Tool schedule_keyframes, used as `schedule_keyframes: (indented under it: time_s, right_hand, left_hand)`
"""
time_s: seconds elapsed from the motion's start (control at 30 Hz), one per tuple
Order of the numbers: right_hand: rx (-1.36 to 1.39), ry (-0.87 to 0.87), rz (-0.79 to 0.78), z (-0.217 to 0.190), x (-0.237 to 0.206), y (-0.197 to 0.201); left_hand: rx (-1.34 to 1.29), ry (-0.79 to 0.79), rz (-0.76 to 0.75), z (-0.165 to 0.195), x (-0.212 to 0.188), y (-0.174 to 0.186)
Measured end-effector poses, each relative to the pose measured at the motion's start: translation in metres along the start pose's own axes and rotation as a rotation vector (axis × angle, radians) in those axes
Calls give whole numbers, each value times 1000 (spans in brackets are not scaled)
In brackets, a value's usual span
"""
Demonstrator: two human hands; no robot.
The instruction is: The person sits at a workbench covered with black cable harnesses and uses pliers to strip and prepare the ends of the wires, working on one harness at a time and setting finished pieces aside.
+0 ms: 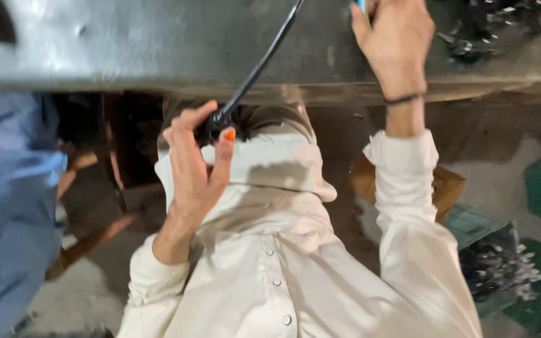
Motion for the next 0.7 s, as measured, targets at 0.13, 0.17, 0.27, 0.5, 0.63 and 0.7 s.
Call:
schedule_keyframes:
  time_s: [0.13, 0.17, 0.27, 0.5, 0.63, 0.7]
  right_hand:
    - [254, -48, -226, -37, -48, 40]
    - [493, -169, -342, -52, -60, 45]
    - [1508, -530, -676, -115, -103, 46]
    - [1227, -11, -598, -174, -129, 27]
    - [994, 139, -288, -169, -110, 19]
    - [888, -98, -548, -160, -104, 9]
  left_hand:
    - [30, 26, 19, -15, 8, 6]
    - [75, 12, 25, -20, 9, 7]
    - [56, 8, -19, -35, 8, 7]
    - [108, 40, -178, -49, -1, 2]
    - [157, 4, -152, -44, -9, -4]
    - [122, 36, -164, -44, -15, -9]
Point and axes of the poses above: each hand's wrist, its own x-axis towards the middle knuckle, its own y-axis out of the back of the hand, z = x × y, the point moved 2 cm from there along x, towards the middle knuckle, and after that the axes turned 2 degrees about y, right-handed, at the moved point
